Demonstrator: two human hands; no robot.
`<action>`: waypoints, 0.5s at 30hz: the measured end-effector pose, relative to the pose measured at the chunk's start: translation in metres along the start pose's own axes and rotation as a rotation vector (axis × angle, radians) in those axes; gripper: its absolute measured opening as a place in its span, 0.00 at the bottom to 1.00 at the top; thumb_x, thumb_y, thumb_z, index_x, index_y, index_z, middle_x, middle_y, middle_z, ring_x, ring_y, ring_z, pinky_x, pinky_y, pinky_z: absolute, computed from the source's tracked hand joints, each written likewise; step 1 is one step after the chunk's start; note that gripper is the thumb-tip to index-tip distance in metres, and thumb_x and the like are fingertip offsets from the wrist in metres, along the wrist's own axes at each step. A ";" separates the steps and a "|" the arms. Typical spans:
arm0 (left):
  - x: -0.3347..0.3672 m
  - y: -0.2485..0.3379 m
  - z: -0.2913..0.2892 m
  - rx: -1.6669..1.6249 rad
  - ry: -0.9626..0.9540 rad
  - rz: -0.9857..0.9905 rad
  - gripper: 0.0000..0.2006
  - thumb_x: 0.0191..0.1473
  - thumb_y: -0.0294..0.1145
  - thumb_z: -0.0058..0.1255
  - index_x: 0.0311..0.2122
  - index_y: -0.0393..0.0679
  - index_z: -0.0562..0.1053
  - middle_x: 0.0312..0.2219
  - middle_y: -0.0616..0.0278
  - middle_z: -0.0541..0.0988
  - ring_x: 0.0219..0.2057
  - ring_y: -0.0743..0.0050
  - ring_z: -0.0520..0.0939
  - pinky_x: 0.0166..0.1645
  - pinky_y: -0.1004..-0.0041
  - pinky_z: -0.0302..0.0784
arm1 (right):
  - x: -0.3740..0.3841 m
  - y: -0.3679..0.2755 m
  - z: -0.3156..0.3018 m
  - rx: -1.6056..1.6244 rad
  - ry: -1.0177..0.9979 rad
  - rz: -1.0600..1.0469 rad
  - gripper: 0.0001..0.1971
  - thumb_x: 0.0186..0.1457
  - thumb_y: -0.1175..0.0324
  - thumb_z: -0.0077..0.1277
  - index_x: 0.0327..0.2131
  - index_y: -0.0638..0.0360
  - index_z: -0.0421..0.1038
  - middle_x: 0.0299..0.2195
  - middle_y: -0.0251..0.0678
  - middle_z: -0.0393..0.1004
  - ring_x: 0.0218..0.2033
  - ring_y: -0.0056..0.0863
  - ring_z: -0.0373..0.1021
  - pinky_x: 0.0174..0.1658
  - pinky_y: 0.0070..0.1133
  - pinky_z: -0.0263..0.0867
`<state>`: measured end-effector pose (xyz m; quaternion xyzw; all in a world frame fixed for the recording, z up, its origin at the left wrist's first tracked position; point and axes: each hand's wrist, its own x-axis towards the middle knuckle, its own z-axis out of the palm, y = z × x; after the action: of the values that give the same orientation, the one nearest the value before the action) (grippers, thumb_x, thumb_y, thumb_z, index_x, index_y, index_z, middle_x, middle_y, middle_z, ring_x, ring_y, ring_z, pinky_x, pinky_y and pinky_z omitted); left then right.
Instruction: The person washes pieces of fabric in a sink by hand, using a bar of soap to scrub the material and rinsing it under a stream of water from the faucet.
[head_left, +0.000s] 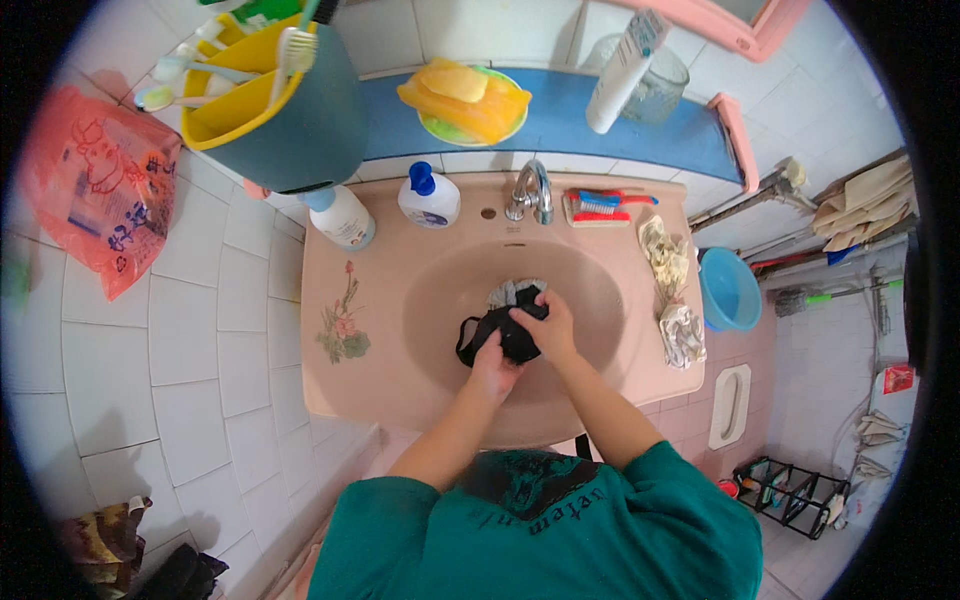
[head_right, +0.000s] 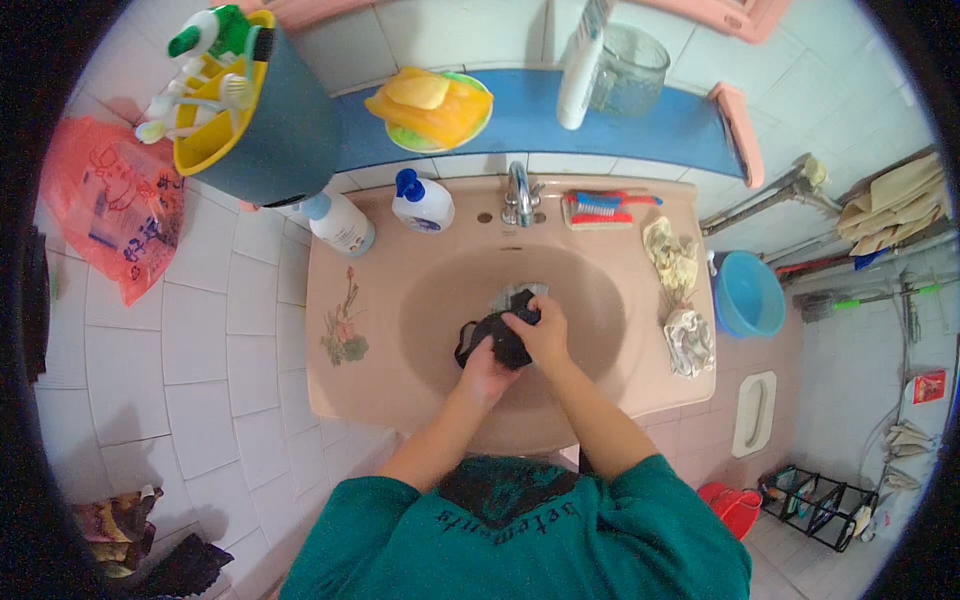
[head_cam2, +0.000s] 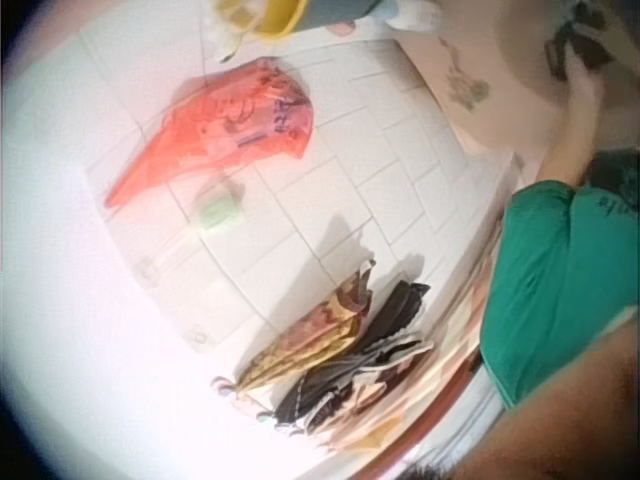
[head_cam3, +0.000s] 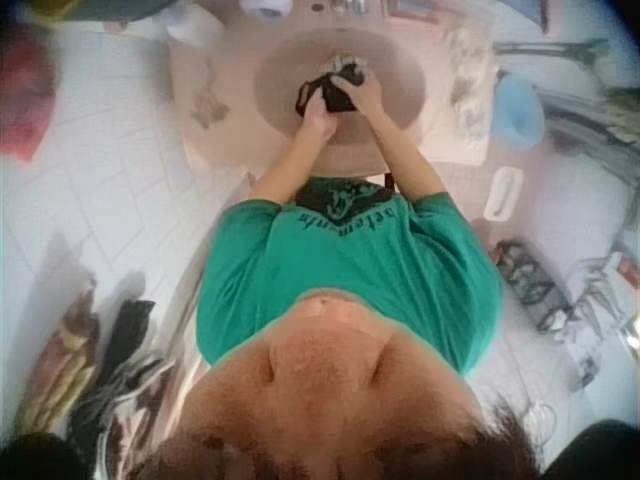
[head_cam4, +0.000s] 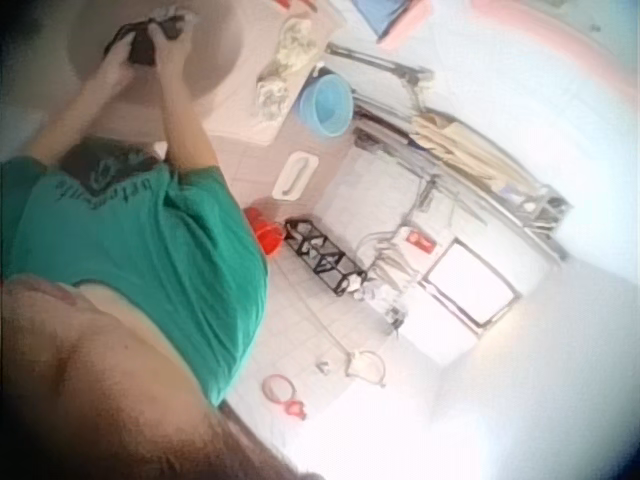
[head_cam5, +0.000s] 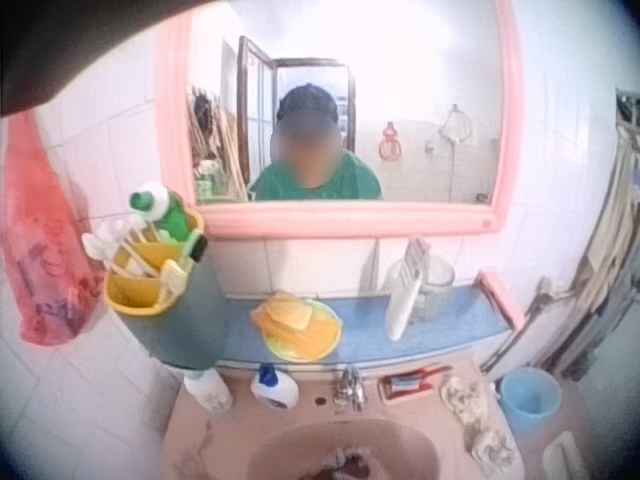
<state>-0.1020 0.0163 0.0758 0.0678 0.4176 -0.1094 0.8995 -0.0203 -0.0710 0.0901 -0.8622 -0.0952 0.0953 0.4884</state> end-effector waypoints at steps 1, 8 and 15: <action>-0.005 0.002 0.005 0.068 0.083 -0.063 0.19 0.59 0.48 0.37 0.50 0.49 0.66 0.47 0.61 0.72 0.48 0.67 0.72 0.53 0.67 0.67 | 0.004 0.001 0.001 0.057 -0.049 -0.123 0.16 0.38 0.67 0.64 0.26 0.62 0.66 0.33 0.45 0.71 0.34 0.38 0.69 0.37 0.26 0.65; 0.013 0.017 0.013 0.068 -0.387 -0.073 0.11 0.54 0.44 0.50 0.35 0.48 0.69 0.30 0.63 0.72 0.30 0.68 0.74 0.37 0.67 0.72 | -0.051 -0.049 -0.013 -0.122 -0.370 -0.678 0.09 0.42 0.64 0.57 0.20 0.56 0.69 0.34 0.39 0.73 0.31 0.39 0.69 0.35 0.32 0.67; 0.044 -0.022 -0.001 -0.111 -0.078 0.087 0.18 0.59 0.49 0.38 0.47 0.49 0.69 0.46 0.63 0.73 0.49 0.66 0.73 0.53 0.62 0.69 | 0.018 0.026 0.023 -0.108 -0.019 -0.165 0.12 0.49 0.60 0.49 0.22 0.57 0.70 0.23 0.44 0.73 0.27 0.45 0.70 0.30 0.36 0.65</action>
<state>-0.0807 -0.0110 0.0412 0.0316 0.3844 -0.0495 0.9213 -0.0071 -0.0601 0.0547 -0.8755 -0.1755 0.0576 0.4466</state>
